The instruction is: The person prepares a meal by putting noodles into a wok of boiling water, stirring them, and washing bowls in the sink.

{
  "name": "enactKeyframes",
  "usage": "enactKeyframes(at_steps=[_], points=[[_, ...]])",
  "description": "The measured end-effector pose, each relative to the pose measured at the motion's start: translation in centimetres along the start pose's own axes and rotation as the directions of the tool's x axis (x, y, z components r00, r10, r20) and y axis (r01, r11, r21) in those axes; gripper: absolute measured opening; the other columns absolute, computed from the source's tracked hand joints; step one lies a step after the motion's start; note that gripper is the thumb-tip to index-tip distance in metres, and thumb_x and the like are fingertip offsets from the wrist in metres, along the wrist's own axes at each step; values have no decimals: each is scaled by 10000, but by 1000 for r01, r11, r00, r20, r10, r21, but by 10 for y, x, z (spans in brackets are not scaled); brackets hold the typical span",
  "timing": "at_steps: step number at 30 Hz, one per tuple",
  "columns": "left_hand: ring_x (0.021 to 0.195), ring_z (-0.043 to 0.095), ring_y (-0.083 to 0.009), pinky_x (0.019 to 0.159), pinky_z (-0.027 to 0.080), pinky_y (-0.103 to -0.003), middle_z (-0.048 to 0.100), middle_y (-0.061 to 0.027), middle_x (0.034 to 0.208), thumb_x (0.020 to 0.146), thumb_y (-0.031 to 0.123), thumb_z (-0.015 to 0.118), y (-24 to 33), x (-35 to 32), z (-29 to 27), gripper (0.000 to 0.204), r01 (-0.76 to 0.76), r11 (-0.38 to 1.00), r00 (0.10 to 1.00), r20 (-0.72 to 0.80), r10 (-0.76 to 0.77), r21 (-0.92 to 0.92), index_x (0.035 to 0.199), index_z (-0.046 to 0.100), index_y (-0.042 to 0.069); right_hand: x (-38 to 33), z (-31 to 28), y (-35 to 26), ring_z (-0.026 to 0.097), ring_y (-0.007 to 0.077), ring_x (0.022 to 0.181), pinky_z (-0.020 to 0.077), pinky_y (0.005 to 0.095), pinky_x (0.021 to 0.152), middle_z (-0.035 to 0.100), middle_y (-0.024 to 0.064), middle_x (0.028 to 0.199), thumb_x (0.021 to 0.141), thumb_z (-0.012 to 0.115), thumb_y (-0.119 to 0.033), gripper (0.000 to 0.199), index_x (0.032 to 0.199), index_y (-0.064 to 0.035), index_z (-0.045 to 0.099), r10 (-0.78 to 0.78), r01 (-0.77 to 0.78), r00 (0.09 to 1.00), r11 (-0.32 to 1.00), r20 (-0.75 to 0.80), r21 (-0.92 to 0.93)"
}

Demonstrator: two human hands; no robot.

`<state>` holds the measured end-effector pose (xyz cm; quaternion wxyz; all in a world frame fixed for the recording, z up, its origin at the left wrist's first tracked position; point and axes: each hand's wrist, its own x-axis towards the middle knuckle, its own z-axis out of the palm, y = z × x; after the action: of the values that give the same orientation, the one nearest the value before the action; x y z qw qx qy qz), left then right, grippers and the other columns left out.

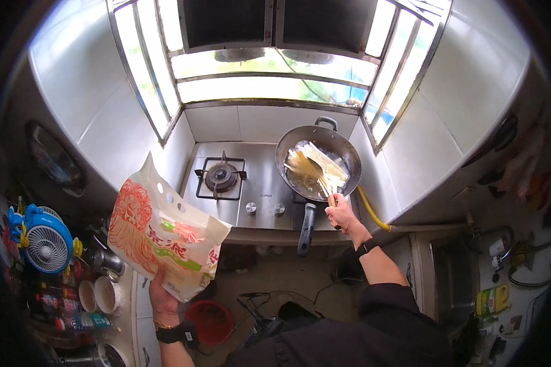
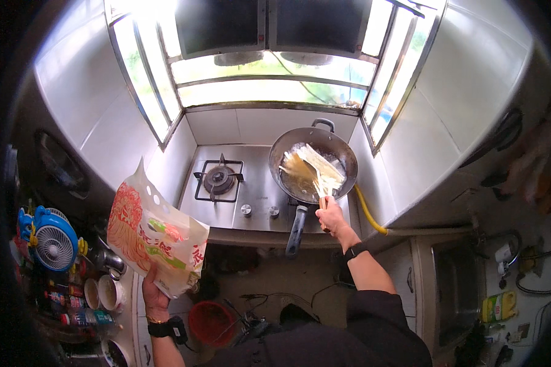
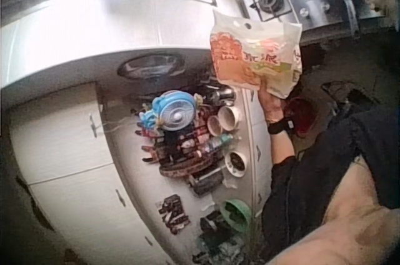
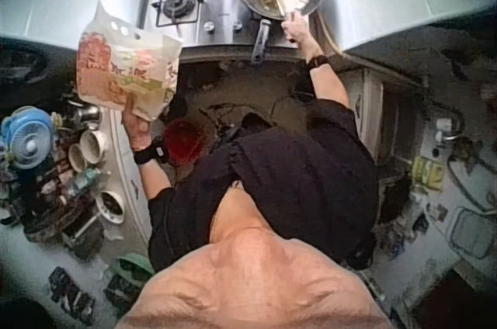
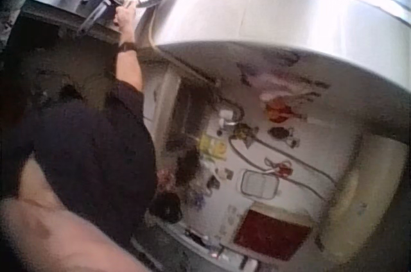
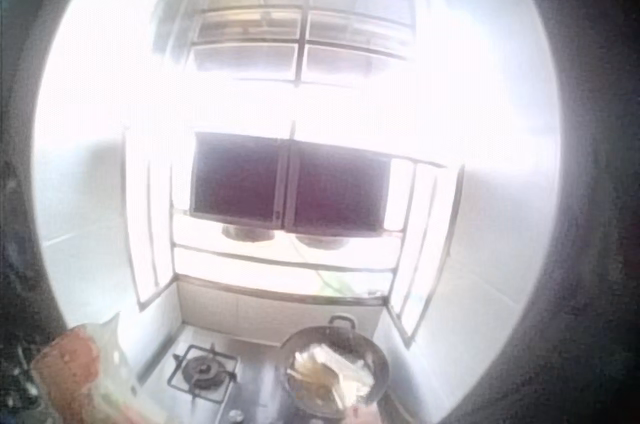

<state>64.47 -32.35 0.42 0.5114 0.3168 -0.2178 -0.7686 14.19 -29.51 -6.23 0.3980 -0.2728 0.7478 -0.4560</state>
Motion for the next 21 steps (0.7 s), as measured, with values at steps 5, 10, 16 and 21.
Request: enactKeyframes(at_steps=[5, 10, 16, 21], points=[[1123, 504, -280, 958, 415, -421, 493, -132, 1265, 907, 242, 517, -1, -1, -8, 463, 1, 1000, 1000, -4, -1, -28, 1297, 386, 29, -21, 20, 22, 618, 307, 782, 494, 383, 695, 609, 196, 933, 691, 595, -83, 604, 1260, -45, 394, -117, 107, 993, 955, -19, -278], [1123, 506, -273, 948, 429, -415, 493, -132, 1268, 896, 245, 543, -2, 1, -7, 489, 13, 1000, 1000, 2, -13, -27, 1306, 378, 35, -71, 22, 24, 602, 330, 891, 469, 376, 781, 593, 215, 991, 699, 592, -82, 608, 1261, -18, 369, -92, 95, 995, 954, 25, -285], [1138, 496, -279, 966, 413, -425, 483, -133, 1280, 902, 239, 530, -5, 8, -4, 477, 84, 994, 995, 60, -79, -73, 1305, 382, 31, -130, 10, -23, 517, 129, 572, 445, 279, 493, 537, 85, 795, 730, 564, -14, 584, 1278, -27, 363, -6, 6, 992, 1000, 128, 3], [1155, 481, -291, 979, 397, -439, 473, -138, 1292, 917, 237, 497, -6, 8, 5, 456, 141, 982, 986, 104, -129, -122, 1307, 382, 29, -144, 3, -34, 488, 100, 551, 411, 252, 450, 508, 47, 752, 745, 560, 12, 574, 1282, -38, 361, -1, -24, 987, 989, 162, 149]])
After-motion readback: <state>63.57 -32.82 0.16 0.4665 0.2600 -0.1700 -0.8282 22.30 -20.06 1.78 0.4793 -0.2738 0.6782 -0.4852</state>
